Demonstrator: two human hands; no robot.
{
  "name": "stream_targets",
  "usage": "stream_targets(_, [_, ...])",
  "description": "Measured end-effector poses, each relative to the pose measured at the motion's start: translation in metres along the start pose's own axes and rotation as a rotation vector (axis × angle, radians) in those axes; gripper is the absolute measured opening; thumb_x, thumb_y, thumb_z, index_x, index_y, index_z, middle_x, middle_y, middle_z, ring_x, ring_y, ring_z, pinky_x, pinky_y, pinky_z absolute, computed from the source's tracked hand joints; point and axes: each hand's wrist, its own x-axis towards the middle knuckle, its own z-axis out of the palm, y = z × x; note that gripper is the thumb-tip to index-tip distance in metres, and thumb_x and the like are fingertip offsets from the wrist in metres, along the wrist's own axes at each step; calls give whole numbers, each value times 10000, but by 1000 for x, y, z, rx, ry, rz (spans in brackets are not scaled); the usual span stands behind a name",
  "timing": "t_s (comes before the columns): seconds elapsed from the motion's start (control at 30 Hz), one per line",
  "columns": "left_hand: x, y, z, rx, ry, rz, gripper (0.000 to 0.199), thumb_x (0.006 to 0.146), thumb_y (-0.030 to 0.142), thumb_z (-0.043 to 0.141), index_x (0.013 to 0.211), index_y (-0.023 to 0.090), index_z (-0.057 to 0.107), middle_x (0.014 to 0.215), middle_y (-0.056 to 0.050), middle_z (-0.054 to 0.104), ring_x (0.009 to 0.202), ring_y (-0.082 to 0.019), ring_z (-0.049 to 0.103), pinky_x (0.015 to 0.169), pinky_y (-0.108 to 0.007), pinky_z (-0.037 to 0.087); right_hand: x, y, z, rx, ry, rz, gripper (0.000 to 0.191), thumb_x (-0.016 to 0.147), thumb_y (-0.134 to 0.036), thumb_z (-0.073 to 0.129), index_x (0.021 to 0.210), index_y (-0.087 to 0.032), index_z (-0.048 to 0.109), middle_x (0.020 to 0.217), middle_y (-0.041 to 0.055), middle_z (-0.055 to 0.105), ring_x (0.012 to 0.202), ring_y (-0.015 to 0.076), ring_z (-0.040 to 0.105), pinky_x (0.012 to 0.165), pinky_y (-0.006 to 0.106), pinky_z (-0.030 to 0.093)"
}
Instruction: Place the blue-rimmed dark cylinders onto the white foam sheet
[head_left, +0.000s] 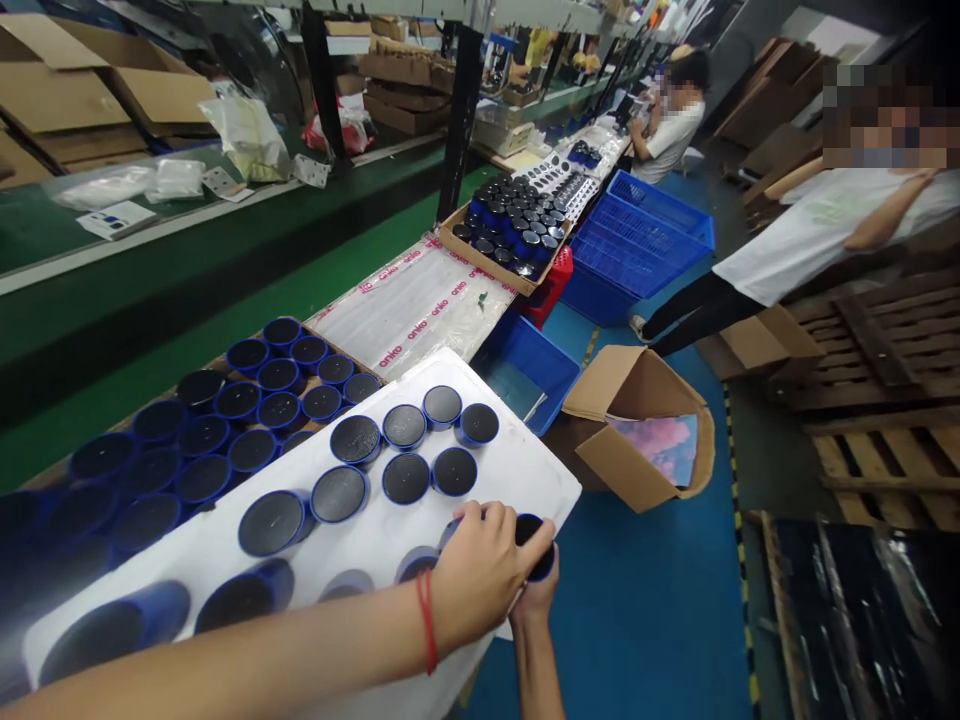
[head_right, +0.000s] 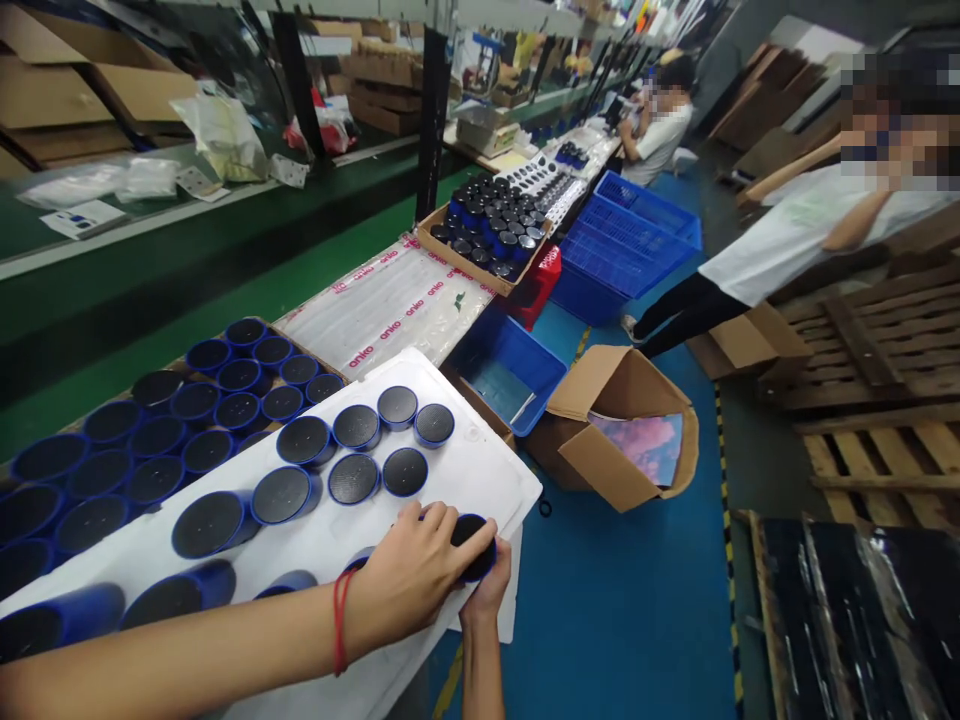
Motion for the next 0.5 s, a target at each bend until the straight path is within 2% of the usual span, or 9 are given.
stream_targets(0.1, [6,10,-3,59,-39,-155,556,938,363,530,1432,216,322,983,-82,626,895,-254,647,682,-407,577,-2,-2,6,125,15,39,430,950,-544,483,1083,-152,601,981,50,655,826,168,644,743,354,544])
stream_targets(0.17, [7,16,-4,72,-43,-201,573,949,386,521,1452,234,291,988,-68,622,887,-234,648,690,-391,582,-4,-5,11,180,-3,65,431,947,-540,486,1109,-156,595,1009,59,655,853,176,645,759,365,542])
stream_targets(0.23, [9,20,1,88,-37,-247,569,957,391,512,1458,242,287,988,-65,623,883,-230,651,697,-394,586,-5,-7,13,216,-18,95,440,945,-542,487,1134,-159,591,1036,68,657,877,186,648,778,380,540])
stream_targets(0.3, [11,21,15,111,-17,-317,567,953,373,528,1456,247,300,995,-67,626,888,-234,655,698,-400,589,-4,-8,13,240,-16,113,447,942,-542,493,1152,-160,591,1058,73,660,902,193,651,807,395,536])
stream_targets(0.4, [12,24,40,125,59,-436,602,924,388,584,1453,256,329,1005,-73,642,883,-240,664,682,-393,584,0,-8,11,242,15,119,427,941,-522,510,1131,-153,608,1042,66,670,888,188,653,818,392,531])
stream_targets(0.5, [3,31,45,115,233,-482,877,762,593,713,1452,178,365,1110,-161,669,992,-325,659,795,-474,553,3,-6,8,222,51,104,401,942,-505,522,1102,-151,619,1027,58,677,862,178,654,811,380,531])
